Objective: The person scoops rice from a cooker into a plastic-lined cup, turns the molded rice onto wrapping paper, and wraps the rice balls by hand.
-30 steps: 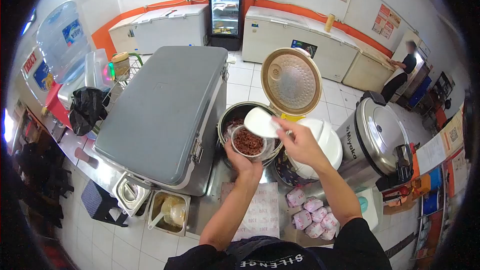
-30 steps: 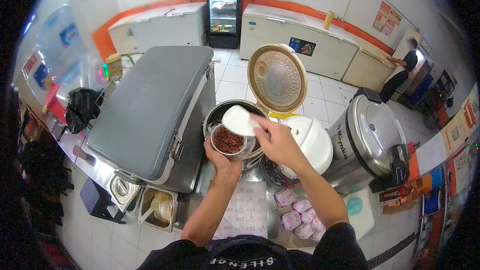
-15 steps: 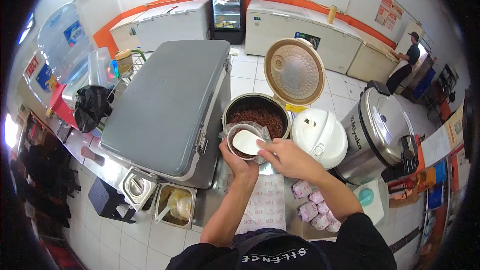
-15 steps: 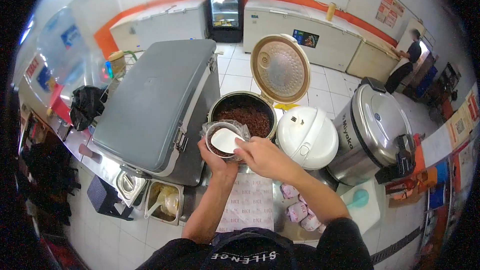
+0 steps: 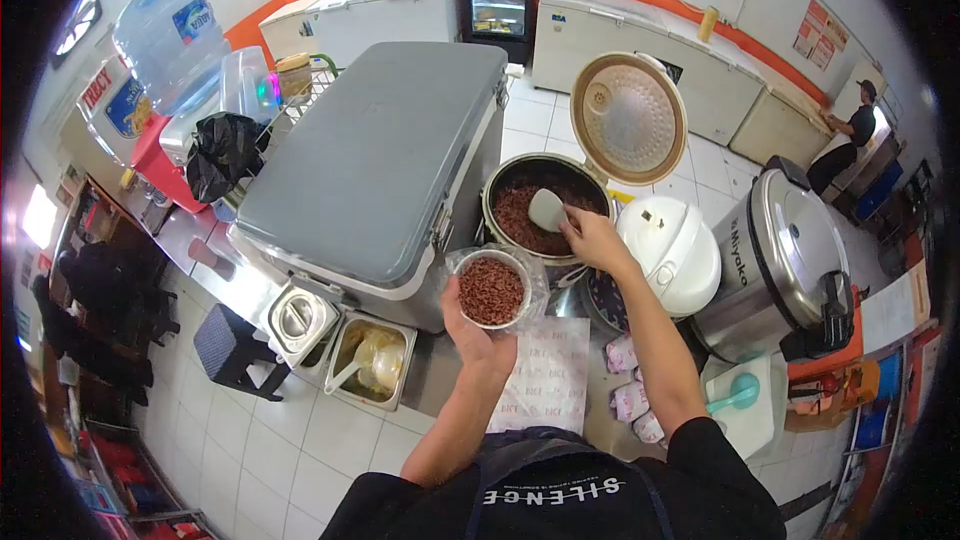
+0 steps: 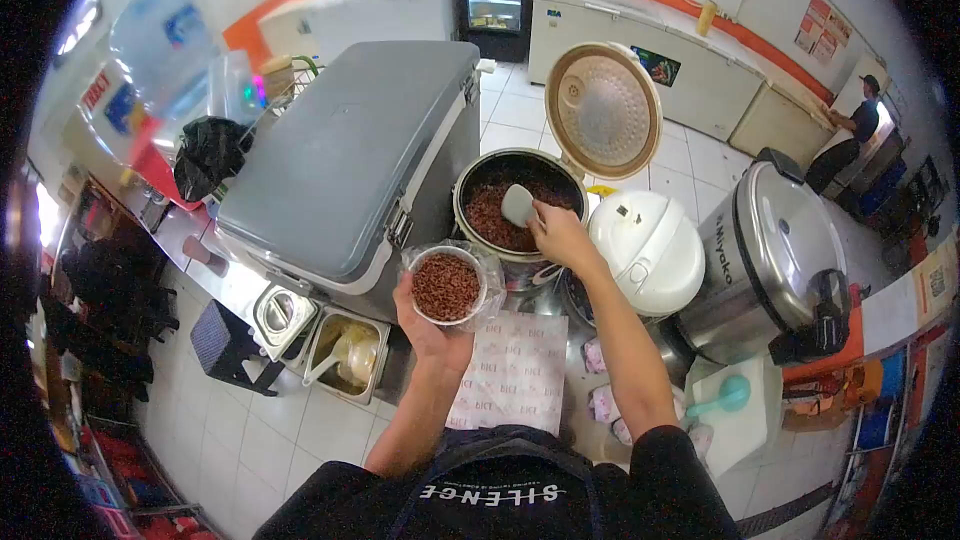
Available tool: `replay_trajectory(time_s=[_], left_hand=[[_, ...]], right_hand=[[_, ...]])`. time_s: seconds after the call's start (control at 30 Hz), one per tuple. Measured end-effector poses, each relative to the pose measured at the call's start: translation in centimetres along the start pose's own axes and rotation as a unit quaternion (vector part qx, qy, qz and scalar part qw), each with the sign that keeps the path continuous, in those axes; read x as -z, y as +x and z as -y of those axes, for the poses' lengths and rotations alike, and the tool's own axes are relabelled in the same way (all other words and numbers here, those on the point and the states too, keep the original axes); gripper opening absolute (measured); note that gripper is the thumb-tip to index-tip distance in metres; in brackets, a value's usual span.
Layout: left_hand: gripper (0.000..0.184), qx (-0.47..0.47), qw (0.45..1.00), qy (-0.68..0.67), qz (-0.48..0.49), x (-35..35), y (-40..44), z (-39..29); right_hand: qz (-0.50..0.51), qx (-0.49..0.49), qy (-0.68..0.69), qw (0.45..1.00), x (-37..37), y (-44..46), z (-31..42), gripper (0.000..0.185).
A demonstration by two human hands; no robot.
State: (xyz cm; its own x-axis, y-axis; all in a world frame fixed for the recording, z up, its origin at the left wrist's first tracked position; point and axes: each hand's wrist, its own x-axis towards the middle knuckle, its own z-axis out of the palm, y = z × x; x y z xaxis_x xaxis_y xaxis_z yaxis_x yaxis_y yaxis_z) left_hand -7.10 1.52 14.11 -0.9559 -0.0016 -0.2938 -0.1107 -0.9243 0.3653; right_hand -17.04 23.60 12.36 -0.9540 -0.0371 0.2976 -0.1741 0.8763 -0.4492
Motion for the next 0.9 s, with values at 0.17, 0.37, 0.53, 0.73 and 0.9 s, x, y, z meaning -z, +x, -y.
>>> replay_trajectory(time_s=[0.17, 0.37, 0.53, 0.73, 0.9], left_hand=[[0.056, -0.012, 1.000, 0.011, 0.008, 1.1, -2.7, -0.9], [0.049, -0.018, 0.959, 0.283, -0.012, 7.1, -6.0, 3.7], [0.050, -0.075, 0.738, 0.653, 0.154, 16.2, -7.6, 4.3], [0.111, -0.114, 0.416, 0.878, 0.207, 23.4, -7.8, 1.7], [0.123, -0.055, 0.389, 0.897, 0.203, 24.4, -8.1, 1.2]], right_hand=[[-0.134, 0.006, 0.198, 0.971, 1.3, -6.0, 5.4, 0.032], [0.092, -0.385, 0.782, 0.481, -5.6, -20.5, 8.5, 0.056], [0.071, -0.416, 0.894, 0.149, -10.6, -27.7, 2.9, 0.063], [0.020, -0.418, 0.859, 0.296, -8.3, -25.1, 1.9, 0.060], [-0.129, -0.139, 0.430, 0.882, -8.8, -24.1, 4.1, 0.056]])
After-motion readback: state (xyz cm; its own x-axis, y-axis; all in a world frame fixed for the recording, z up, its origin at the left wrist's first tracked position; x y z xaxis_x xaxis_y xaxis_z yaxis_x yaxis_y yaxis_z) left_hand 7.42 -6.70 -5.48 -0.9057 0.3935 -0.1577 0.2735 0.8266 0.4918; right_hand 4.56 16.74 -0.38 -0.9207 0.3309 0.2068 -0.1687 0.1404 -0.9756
